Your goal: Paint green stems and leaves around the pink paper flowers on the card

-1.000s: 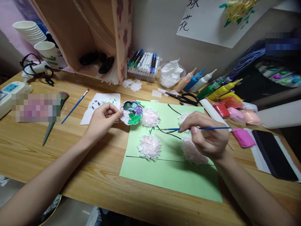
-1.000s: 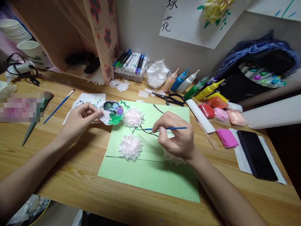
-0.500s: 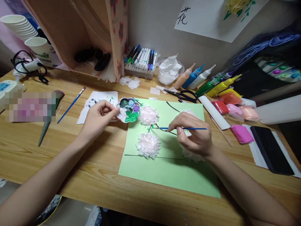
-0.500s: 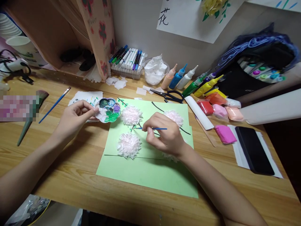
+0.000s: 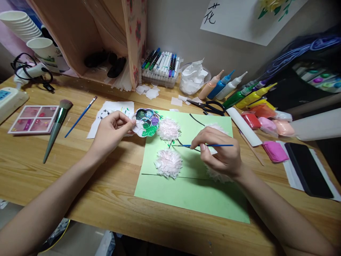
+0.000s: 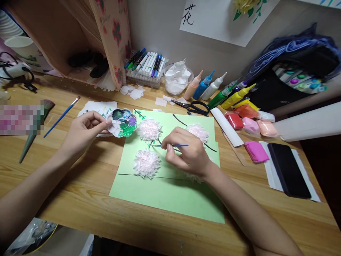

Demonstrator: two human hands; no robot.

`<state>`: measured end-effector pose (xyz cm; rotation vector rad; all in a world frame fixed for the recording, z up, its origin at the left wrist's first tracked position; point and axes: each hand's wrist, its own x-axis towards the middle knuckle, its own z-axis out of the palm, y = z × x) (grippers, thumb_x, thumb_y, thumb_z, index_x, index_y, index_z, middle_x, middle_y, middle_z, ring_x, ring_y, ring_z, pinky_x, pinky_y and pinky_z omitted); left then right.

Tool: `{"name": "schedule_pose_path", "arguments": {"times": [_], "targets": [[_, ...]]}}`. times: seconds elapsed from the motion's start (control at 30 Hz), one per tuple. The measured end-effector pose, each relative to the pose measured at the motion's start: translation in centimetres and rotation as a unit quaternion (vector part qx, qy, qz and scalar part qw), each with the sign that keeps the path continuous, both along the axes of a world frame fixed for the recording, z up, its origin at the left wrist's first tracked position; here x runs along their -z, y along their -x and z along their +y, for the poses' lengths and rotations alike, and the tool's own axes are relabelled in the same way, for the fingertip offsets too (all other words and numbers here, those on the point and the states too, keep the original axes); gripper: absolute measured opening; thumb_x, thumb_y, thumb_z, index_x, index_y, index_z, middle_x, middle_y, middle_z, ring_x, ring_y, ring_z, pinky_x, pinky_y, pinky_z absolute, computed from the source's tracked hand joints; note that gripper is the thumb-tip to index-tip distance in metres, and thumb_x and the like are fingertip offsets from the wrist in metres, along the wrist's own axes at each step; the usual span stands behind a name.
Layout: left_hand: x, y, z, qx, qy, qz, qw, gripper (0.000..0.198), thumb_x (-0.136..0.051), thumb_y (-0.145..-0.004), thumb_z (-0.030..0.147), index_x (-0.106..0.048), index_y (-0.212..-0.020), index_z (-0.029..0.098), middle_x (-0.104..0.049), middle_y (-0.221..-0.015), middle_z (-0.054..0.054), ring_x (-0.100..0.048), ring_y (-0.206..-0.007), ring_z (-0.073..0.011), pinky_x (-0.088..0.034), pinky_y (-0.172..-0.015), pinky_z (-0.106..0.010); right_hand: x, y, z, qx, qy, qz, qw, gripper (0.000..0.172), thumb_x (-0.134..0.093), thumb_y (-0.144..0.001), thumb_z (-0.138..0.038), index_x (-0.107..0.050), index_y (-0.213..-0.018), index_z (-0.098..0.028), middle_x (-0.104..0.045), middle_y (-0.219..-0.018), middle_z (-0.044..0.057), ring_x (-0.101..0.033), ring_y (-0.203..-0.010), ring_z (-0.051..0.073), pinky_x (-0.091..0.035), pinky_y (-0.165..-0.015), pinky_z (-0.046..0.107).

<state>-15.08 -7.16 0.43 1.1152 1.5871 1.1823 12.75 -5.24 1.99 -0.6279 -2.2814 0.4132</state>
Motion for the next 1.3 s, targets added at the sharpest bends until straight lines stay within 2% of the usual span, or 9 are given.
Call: {"name": "schedule_pose_path", "arguments": {"times": [0.97, 1.3], "targets": [[0.07, 0.13, -0.06, 0.005, -0.014, 0.017, 1.000, 0.018, -0.071, -0.072, 0.028, -0.056, -0.067, 0.021, -0.062, -0.063, 0.000, -0.063, -0.061, -0.0134, -0.057, -0.061, -0.025, -0.42, -0.10, -0.06, 0.008, 0.008, -0.010, 1.000, 0.020, -0.047, -0.076, -0.005, -0.058, -0.077, -0.022, -0.061, -0.063, 0.001, -0.054, -0.057, 0.015, -0.044, -0.054, 0.030], [0.03, 0.16, -0.03, 0.003, -0.016, 0.025, 1.000, 0.017, -0.071, -0.072, 0.027, -0.056, -0.067, 0.021, -0.064, -0.065, 0.000, -0.063, -0.060, -0.0132, -0.056, -0.062, -0.025, -0.04, -0.04, -0.01, 0.008, -0.002, -0.003, 1.000, 0.020, -0.048, -0.077, -0.005, -0.059, -0.080, -0.021, -0.062, -0.065, 0.001, -0.055, -0.059, 0.015, -0.045, -0.056, 0.030]]}}
